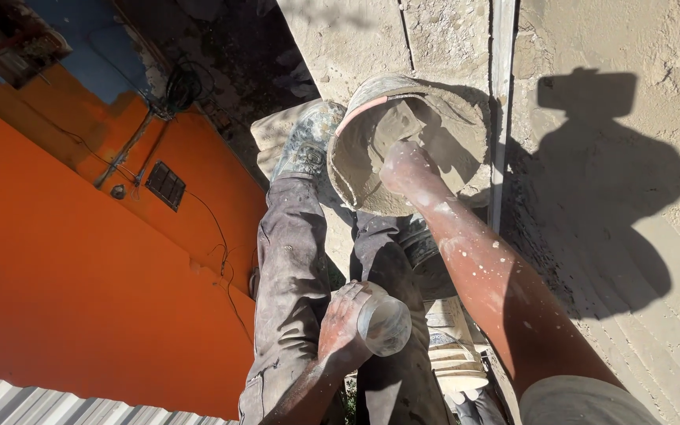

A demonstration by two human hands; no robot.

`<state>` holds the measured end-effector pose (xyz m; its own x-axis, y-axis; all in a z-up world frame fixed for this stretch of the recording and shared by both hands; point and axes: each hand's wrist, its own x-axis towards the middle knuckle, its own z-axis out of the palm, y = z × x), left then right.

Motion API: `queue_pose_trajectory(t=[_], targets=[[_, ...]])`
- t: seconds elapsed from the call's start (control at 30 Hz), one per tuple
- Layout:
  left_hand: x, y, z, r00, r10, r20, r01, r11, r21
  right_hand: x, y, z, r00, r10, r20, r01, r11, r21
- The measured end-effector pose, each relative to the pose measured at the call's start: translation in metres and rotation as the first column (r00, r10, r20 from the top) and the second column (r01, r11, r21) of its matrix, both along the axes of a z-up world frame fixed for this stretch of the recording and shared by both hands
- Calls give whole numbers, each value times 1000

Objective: The person mixes a cement-like substance in a bucket using a trowel and a plastic cup. They then scoop the mixture and apply it to a vertical wall surface, smoothing it out with the trowel.

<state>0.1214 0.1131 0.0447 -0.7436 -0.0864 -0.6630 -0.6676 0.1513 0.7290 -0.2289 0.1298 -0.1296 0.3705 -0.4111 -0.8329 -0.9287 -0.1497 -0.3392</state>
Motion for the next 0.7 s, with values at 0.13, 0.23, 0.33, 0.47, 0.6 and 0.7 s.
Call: queue_pose_trajectory(t=[0.13,0.23,0.33,0.47,0.6,0.7], targets=[[28,15,-18,990,87,-109,-66,982,179,101,56,-16,455,-750,-480,830,553,-77],[-78,-58,48,996,-68,56,71,996,-53,116,70,-13,615,-645,-454,724,690,0],[-93,-66,66,989,-24,149,24,1000,2,131,209,-21,396,-896,-202,831,257,493],[-85,-62,54,1000,-9,-14,9,1000,0,-38,16,158,297,-831,-470,912,102,396],[-90,-60,60,1000,-20,5,20,999,-47,-14,25,71,179,-788,-589,967,33,251],[-97,-65,54,983,-93,158,101,994,-45,34,15,15,67,-757,-650,959,-132,252]])
